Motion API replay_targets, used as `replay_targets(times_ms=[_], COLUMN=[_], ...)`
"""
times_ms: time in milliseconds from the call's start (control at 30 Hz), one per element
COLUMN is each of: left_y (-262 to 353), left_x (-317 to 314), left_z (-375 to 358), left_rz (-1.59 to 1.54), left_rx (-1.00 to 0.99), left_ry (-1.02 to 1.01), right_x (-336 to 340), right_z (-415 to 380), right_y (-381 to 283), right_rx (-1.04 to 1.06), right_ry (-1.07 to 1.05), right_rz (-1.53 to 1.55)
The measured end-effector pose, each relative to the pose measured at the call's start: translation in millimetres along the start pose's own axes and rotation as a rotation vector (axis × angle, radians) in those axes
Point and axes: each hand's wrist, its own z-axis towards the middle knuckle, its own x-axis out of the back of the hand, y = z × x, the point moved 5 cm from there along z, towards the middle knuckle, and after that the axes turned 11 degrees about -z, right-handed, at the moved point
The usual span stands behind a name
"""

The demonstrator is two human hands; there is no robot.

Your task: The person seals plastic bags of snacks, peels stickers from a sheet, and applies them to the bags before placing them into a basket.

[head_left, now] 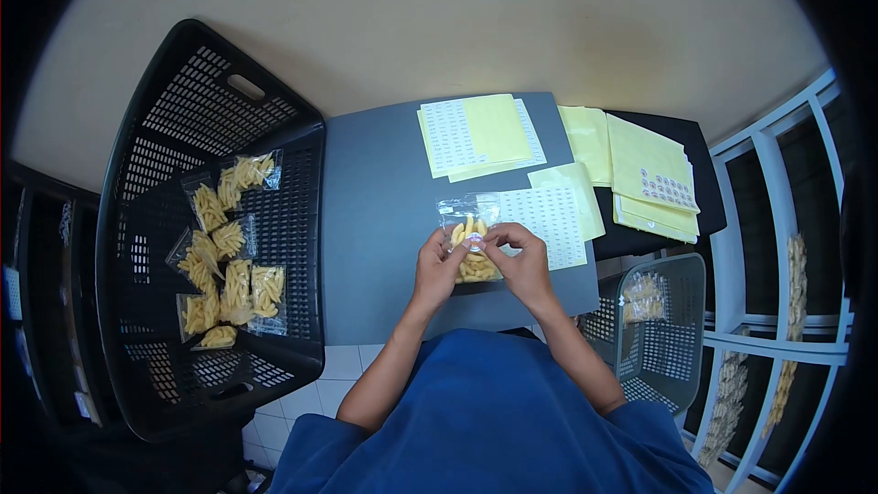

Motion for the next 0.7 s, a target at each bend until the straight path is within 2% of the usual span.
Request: replay_targets(times_ms=[67,167,267,367,567,700], left_y=[1,-7,-6,2,-4,-2], left_x=[-1,7,6,4,9,3], left_z=[1,7,3,-1,1,2], left_rz=[0.011,0.085,-0.047,0.074,-0.053,-0.011], left_rx=[-0.007,-0.053,-0.003,-0.035,0.031,-0.02], left_ry=[-0.01,-0.065,-0.082,-0.096,-0.066,0.005], right_x=[0,-5,-5,0,-2,-2], right_z=[-1,0,0,0,-3,-2], right_y=[-4,-2,-3,-9,-5,-1], right_rx=[0.209,0.077,0.107,0.074,0.088,0.091], right_ry=[0.028,-0.062,-0.078,-0.106,-0.083,-0.03], right_rz=[-0.068,-0.034,-0.041,0.048,0.134,0.1])
